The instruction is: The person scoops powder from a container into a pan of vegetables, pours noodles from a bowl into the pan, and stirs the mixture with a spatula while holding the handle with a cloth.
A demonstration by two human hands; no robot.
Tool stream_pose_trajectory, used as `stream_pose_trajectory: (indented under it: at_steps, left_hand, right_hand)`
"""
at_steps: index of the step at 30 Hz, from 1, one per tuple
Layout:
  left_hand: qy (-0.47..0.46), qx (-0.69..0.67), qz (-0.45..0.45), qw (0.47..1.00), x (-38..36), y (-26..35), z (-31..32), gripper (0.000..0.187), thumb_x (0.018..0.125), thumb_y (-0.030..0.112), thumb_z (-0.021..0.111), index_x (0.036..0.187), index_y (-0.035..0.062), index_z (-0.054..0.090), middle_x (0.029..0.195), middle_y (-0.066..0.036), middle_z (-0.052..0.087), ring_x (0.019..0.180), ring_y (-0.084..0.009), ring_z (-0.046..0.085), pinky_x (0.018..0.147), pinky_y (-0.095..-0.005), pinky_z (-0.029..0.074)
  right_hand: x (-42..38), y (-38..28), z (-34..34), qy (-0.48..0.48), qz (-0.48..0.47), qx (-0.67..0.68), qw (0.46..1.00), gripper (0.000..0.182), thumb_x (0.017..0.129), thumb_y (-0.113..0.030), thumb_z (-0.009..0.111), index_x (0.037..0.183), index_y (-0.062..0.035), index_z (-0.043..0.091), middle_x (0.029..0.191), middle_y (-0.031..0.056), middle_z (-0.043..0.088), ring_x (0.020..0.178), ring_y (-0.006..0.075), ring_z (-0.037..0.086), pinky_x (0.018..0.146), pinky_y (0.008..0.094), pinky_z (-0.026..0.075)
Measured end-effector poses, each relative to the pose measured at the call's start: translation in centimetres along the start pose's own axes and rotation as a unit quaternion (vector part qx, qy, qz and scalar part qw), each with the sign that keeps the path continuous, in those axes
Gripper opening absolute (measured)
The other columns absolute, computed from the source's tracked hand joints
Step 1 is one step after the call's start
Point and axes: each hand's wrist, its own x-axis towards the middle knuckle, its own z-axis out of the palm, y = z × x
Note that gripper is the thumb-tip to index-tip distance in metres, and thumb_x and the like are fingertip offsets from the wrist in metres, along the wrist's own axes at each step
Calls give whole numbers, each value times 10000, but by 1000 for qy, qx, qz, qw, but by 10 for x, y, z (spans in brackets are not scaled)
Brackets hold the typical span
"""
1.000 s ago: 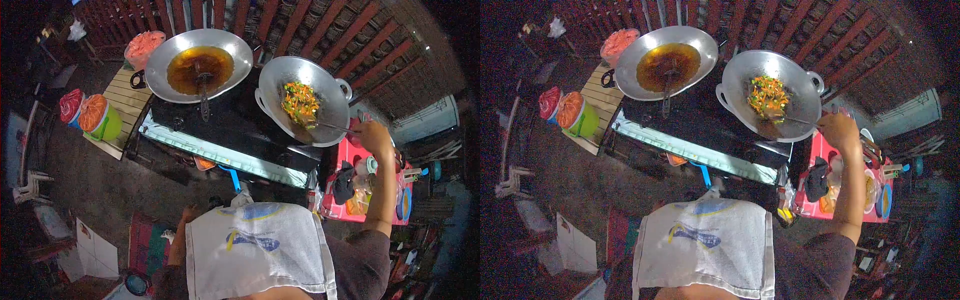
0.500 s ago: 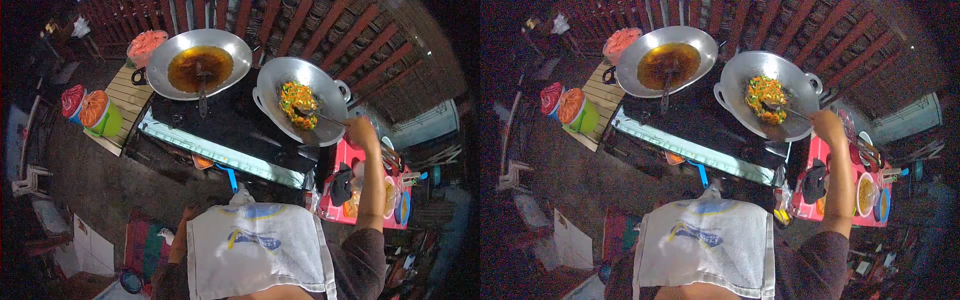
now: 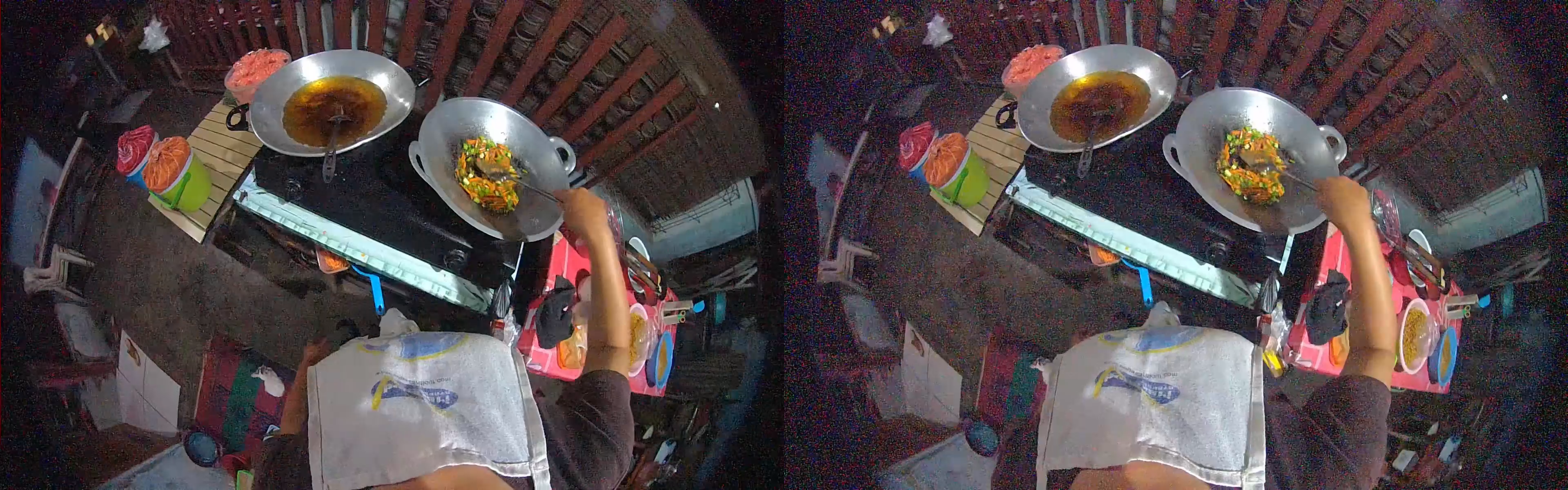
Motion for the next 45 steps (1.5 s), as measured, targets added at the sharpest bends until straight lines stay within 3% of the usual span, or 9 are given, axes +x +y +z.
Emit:
stream_pose_trajectory:
  at_steps: [3, 14, 18, 24, 26, 29, 39, 42, 45]
  left_hand:
    - [-48, -133, -333, 932, -5, 19, 3, 428, 843, 390, 536, 1054, 21, 583, 972, -133, 622, 827, -250, 597, 748, -357, 465]
    - [-68, -159, -232, 957, -27, 32, 60, 303, 837, 319, 584, 940, 34, 579, 864, -65, 598, 711, -154, 529, 639, -320, 433]
    - [-17, -566, -187, 802, -30, 42, 66, 264, 835, 293, 602, 898, 38, 578, 824, -41, 590, 669, -119, 504, 599, -307, 422]
    - [9, -209, -312, 927, -65, 48, 82, 304, 841, 313, 585, 994, 51, 570, 808, -54, 594, 681, -139, 535, 595, -308, 432]
    - [-22, -57, -259, 964, -81, 35, 93, 309, 847, 319, 570, 1015, 60, 568, 813, -67, 600, 689, -156, 549, 600, -309, 438]
    - [-40, 179, -161, 970, -97, 30, 104, 317, 857, 329, 548, 1046, 74, 566, 820, -87, 610, 702, -181, 571, 607, -312, 447]
    - [232, -509, -366, 743, -222, 121, 108, 362, 838, 399, 538, 1037, 98, 565, 807, -116, 611, 663, -199, 580, 598, -348, 457]
    - [200, -109, -387, 893, -315, 97, 192, 436, 823, 461, 528, 1017, 71, 568, 788, -118, 613, 681, -235, 597, 613, -353, 447]
    - [97, -372, -609, 694, -365, 158, 186, 446, 816, 465, 525, 1032, 77, 564, 839, -134, 616, 774, -286, 605, 654, -389, 459]
  right_hand:
    - [-39, 11, -53, -54, -21, 26, 998, 193, 783, -196, 502, 860, -113, 659, 813, 185, 628, 761, 350, 618, 663, 473, 490]
    - [-9, 58, 13, -79, -69, 245, 964, 244, 803, -140, 527, 999, -32, 624, 825, 167, 640, 745, 305, 628, 670, 382, 492]
    - [-4, 53, 69, -186, -15, 427, 885, 258, 889, -181, 453, 1067, -7, 521, 629, 125, 571, 522, 206, 594, 433, 329, 478]
    - [-51, 38, 98, -182, 168, 623, 742, 245, 904, -148, 417, 1107, -15, 393, 650, 151, 542, 470, 241, 586, 407, 337, 507]
    - [-60, 38, 107, -166, 148, 624, 749, 208, 887, -158, 456, 1041, -22, 425, 699, 175, 560, 527, 304, 602, 464, 370, 509]
    - [-73, -1, 76, 255, -6, 240, 937, 192, 863, -204, 503, 925, -22, 501, 813, 204, 592, 728, 422, 571, 650, 466, 450]
    - [-56, -179, 156, -77, -96, 81, 989, 409, 840, -371, 491, 932, 17, 582, 850, 239, 619, 798, 384, 614, 728, 462, 491]
    - [-48, -191, 176, -69, -94, 25, 993, 387, 860, -347, 451, 930, -1, 610, 948, 200, 625, 865, 349, 620, 750, 425, 500]
    - [-33, -187, 194, -65, -79, -10, 995, 394, 852, -304, 411, 872, 21, 633, 924, 221, 624, 853, 349, 623, 751, 422, 500]
